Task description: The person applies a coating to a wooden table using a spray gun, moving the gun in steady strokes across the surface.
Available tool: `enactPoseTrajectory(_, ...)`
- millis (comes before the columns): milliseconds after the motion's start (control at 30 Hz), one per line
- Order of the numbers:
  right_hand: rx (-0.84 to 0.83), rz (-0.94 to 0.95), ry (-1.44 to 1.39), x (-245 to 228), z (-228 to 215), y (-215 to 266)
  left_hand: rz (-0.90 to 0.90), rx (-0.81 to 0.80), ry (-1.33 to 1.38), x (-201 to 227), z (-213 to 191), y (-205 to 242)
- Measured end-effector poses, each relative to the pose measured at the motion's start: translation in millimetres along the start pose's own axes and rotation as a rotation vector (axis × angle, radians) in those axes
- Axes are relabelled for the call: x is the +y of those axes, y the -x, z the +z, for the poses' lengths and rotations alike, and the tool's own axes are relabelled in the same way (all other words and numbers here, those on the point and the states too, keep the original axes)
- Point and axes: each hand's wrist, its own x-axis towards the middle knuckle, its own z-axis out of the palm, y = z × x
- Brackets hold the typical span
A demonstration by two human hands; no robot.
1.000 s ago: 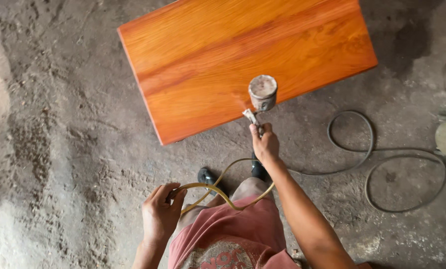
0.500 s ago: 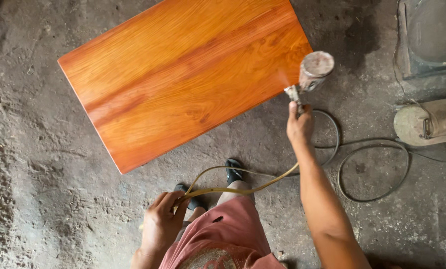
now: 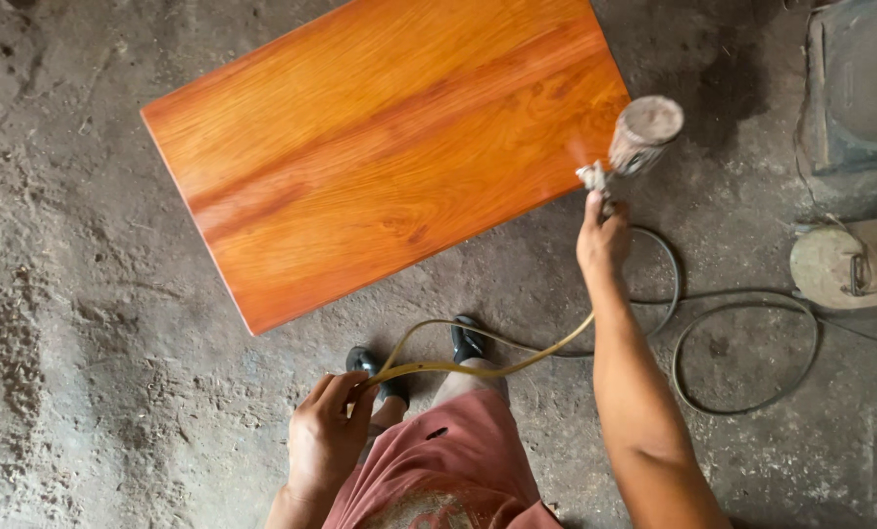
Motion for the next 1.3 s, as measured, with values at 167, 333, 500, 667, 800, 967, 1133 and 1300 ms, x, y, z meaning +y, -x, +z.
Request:
enactPoseTrajectory(167, -0.106, -0.051, -0.097, -26.9, 42.5, 90.9, -0.101, 0.082, 0.044, -41.1, -31.4, 18.4)
enactPoseTrajectory(333, -0.271, -0.078, -0.127, -81.0, 84.6, 202.4, -0.191, 0.184, 0.119, -99.0, -77.5, 44.6)
enactPoseTrajectory(500, -0.531, -0.171, -0.190, -145.7, 97.6, 311.3, -0.271, 0.197, 0.174, -165.4, -117.5, 69.2)
enactPoseTrajectory(667, -0.785, -0.052, -0.364, -184.9, 22.8, 405.6, -0.195, 0.036, 0.154, -232.3, -154.1, 79.3)
enactPoseTrajectory(800, -0.580, -0.416, -0.293, -189.6, -43.2, 449.8, -0.082, -0.034, 0.299, -263.6, -171.8, 86.8)
enactPoseTrajectory(967, -0.452, -0.329, -0.426, -191.1, -108.7, 498.2, 0.005, 0.021, 0.427, -268.0, -182.0, 119.8)
enactPoseTrajectory(1133, -0.234, -0.342, -0.471, -215.1, -154.4, 557.6, 0.076, 0.017, 0.498, -281.4, -196.8, 159.9)
enactPoseTrajectory(1300, -0.114, -0.290, -0.603, -211.1, -181.5, 646.3, 0.062, 0.061, 0.516, -316.6, -224.8, 213.5)
